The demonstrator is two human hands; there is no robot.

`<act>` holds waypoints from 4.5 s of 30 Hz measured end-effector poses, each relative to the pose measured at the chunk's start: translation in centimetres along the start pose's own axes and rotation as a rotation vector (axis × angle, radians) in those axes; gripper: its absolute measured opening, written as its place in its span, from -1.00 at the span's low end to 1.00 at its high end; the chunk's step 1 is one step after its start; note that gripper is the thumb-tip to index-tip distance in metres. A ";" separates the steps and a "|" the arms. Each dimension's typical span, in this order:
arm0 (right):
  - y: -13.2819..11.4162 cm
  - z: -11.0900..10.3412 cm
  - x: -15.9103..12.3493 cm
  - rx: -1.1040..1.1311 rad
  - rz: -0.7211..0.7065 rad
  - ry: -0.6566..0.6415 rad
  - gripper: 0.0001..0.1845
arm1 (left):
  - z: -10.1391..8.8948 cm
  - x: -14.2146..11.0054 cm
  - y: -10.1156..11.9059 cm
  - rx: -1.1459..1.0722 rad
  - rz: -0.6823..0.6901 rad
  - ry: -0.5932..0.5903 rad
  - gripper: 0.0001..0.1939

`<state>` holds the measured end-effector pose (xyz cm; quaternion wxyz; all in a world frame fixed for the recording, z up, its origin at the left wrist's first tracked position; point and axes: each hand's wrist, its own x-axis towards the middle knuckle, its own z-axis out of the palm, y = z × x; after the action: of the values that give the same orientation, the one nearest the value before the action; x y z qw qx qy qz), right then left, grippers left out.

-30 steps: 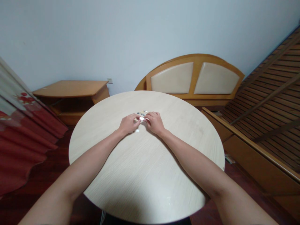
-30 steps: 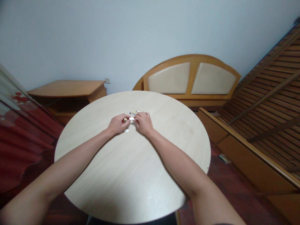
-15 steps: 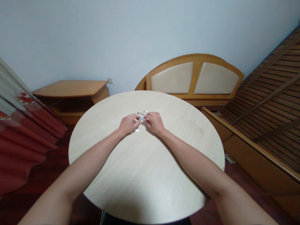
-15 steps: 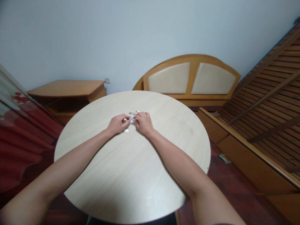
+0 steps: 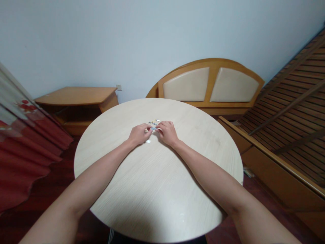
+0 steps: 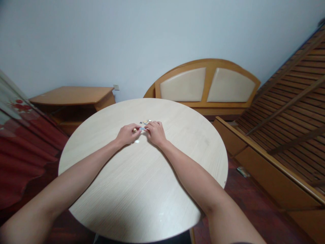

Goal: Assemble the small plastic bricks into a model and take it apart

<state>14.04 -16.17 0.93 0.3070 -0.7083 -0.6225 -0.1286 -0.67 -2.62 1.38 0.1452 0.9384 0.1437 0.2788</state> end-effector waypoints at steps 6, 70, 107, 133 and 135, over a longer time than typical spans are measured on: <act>0.2 0.1 0.0 0.006 -0.004 0.010 -0.82 | -0.1 0.0 0.1 -0.009 0.004 0.008 -0.78; 7.3 -5.7 -1.1 0.416 0.535 -0.624 -0.85 | -0.3 -0.1 -0.1 -0.037 0.034 0.002 -0.79; 10.1 4.2 7.6 0.364 0.521 -0.202 -0.66 | -0.2 -0.1 -0.1 -0.052 0.048 -0.021 -0.81; 8.6 -1.6 -0.7 0.172 0.315 0.116 -0.84 | -0.6 -0.4 0.4 -0.055 0.047 -0.034 -0.78; 6.8 -1.4 -0.4 0.280 0.230 0.156 -0.84 | -0.5 -0.4 0.4 -0.056 0.057 -0.034 -0.79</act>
<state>20.74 -17.55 -0.06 0.4623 -0.7132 -0.5236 -0.0594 -1.21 -3.02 1.71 0.1660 0.9422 0.1067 0.2706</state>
